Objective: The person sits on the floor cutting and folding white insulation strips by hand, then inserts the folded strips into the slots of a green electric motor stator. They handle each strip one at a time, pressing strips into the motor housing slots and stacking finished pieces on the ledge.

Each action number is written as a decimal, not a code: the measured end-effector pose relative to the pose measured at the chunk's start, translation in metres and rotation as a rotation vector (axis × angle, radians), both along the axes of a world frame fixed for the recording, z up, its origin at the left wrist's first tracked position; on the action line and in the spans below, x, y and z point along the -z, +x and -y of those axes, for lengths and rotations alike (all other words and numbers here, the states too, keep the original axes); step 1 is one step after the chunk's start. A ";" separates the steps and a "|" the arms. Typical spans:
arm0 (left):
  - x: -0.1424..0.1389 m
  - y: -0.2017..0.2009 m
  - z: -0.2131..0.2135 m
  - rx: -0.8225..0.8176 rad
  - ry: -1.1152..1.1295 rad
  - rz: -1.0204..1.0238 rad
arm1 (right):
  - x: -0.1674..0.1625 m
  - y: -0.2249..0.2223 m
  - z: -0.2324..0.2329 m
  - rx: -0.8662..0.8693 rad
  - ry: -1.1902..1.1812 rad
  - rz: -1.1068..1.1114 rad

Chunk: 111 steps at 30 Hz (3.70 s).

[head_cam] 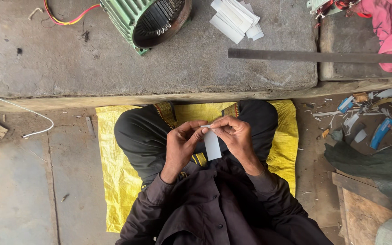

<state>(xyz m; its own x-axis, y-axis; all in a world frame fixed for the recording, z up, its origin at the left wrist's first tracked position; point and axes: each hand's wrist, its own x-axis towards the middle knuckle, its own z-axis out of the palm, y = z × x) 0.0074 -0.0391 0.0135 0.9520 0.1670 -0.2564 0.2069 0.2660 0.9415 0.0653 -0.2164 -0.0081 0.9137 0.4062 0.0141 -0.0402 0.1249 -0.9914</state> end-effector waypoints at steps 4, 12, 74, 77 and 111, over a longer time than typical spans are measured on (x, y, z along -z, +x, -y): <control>-0.017 -0.002 -0.001 -0.021 0.281 0.000 | -0.006 -0.002 0.005 -0.084 -0.088 -0.032; -0.022 -0.006 -0.003 0.152 0.292 -0.096 | -0.003 -0.008 -0.001 0.154 -0.015 -0.147; -0.001 0.005 -0.002 0.903 -0.083 0.067 | -0.065 0.064 0.018 -0.460 0.015 0.187; 0.007 -0.002 -0.002 0.830 -0.181 -0.028 | -0.073 0.057 0.007 -0.281 0.037 0.068; 0.007 0.009 0.003 0.038 -0.007 -0.037 | -0.009 0.034 -0.008 0.036 -0.128 0.013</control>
<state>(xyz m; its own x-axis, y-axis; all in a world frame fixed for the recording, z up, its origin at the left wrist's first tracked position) 0.0167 -0.0418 0.0066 0.9476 0.1287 -0.2924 0.2515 0.2639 0.9312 0.0991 -0.2088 0.0005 0.9278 0.3722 -0.0238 -0.0251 -0.0015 -0.9997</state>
